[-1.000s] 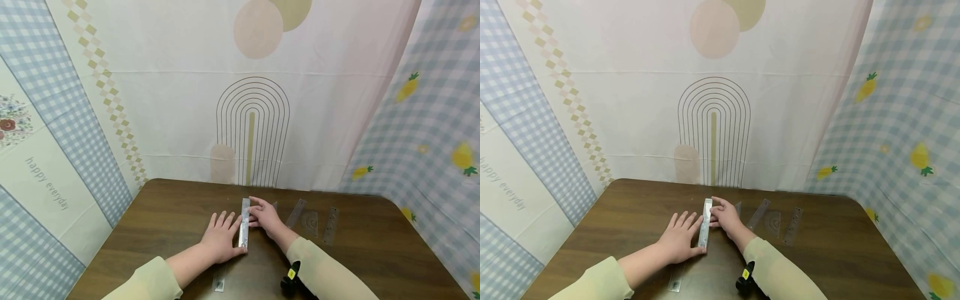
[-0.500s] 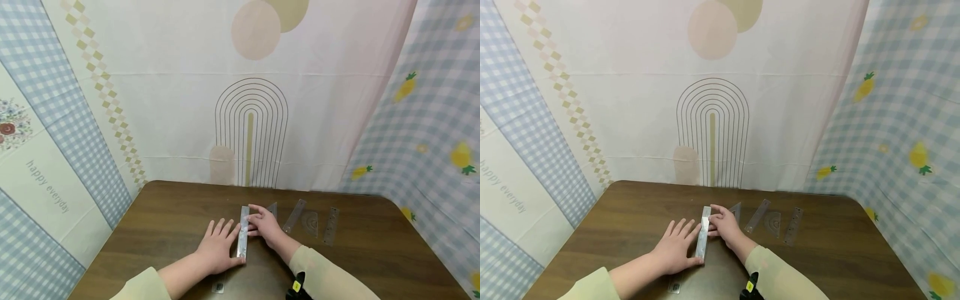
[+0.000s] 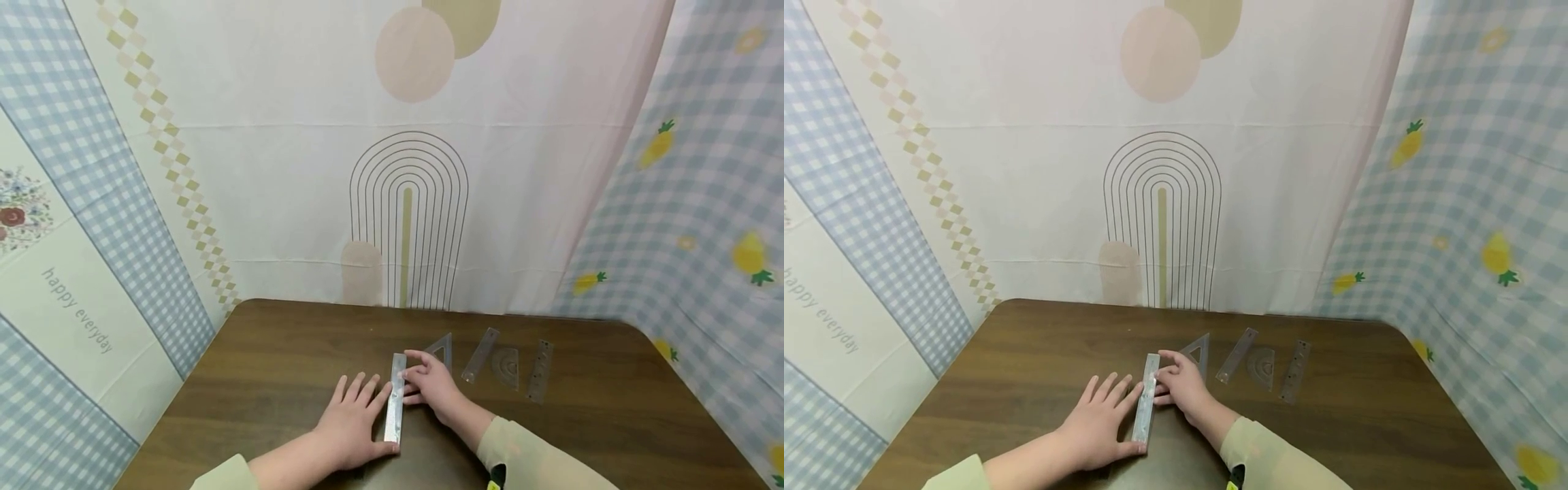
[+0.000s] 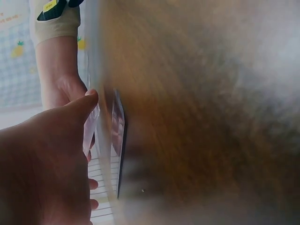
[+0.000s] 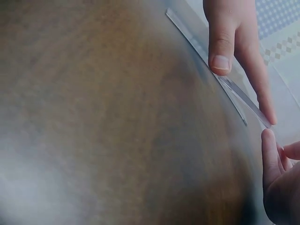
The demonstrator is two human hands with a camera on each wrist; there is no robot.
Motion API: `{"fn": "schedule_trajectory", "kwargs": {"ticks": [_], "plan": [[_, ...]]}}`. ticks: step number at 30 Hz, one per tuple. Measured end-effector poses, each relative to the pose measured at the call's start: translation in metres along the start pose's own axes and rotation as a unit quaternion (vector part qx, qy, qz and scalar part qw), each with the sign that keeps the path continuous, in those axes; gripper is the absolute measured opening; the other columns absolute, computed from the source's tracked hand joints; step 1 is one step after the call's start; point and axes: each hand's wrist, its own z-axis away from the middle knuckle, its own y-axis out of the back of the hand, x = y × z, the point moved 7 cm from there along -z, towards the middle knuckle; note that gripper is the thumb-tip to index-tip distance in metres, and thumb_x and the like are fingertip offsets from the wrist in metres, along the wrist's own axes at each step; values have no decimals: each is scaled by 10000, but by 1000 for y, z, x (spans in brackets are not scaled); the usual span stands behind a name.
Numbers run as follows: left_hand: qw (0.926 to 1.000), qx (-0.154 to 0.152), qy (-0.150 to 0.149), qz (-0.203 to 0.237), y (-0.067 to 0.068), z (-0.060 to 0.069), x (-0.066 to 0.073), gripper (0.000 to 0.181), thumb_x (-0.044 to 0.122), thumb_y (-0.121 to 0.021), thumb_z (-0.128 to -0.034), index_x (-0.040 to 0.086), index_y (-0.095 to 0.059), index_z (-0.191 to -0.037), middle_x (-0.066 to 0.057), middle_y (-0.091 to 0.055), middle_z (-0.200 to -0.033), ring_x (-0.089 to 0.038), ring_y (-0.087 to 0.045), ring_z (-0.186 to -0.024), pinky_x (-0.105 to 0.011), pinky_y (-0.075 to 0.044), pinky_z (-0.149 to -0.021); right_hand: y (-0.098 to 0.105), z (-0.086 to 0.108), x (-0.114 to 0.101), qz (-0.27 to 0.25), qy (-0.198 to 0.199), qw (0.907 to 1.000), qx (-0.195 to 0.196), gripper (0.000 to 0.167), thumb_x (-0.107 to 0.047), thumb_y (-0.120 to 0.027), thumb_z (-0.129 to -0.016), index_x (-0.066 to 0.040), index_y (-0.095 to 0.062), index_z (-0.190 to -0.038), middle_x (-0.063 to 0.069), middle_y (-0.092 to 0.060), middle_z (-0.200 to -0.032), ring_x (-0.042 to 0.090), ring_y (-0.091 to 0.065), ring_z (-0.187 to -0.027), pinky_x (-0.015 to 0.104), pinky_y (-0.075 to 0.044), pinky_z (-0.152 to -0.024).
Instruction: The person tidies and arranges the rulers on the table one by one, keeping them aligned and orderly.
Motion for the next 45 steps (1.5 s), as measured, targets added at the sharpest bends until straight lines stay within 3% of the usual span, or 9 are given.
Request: {"fn": "schedule_trajectory", "kwargs": {"ticks": [6, 12, 26, 37, 45], "plan": [[9997, 203, -60, -127, -2, 8, 4, 997, 856, -459, -792, 214, -373, -1550, -91, -365, -1570, -355, -282, -1454, -584, -176, -1158, -4, 8, 3, -49, -3, 10000, -39, 530, -17, -545, -977, 8, -373, -1478, 177, -654, -1090, 192, -683, -732, 370, -596, -628], [9999, 53, -70, -73, -6, 13, 5, 1014, 876, -431, -783, 231, -346, -1561, -84, -347, -1581, -350, -259, -1464, -596, -166, -1154, -6, 13, 7, -25, -28, 10000, -62, 520, -19, -552, -976, 7, -380, -1467, 164, -653, -1064, 196, -685, -727, 376, -595, -620], [9994, 191, -259, 132, -7, 26, 8, 1018, 860, -455, -790, 175, -388, -1539, -121, -382, -1555, -377, -302, -1438, -625, -201, -1124, -12, 23, 9, 85, -55, 9998, -161, 517, -4, -561, -960, 19, -387, -1446, 152, -663, -1018, 187, -684, -687, 357, -588, -584], [9989, 224, -282, 306, -17, 31, 8, 1020, 885, -391, -793, 177, -412, -1528, -111, -394, -1550, -371, -312, -1434, -613, -185, -1127, -19, 27, 9, 367, -219, 9984, -358, 501, 7, -574, -939, 30, -417, -1415, 149, -653, -966, 202, -688, -676, 344, -582, -558], [9991, 68, -214, 358, -10, 36, 11, 997, 847, -485, -786, 167, -439, -1514, -120, -394, -1548, -379, -306, -1435, -614, -192, -1127, -22, 31, 8, 542, -246, 9971, -481, 504, -2, -569, -937, 28, -412, -1415, 140, -652, -940, 198, -685, -668, 313, -563, -520]]}}
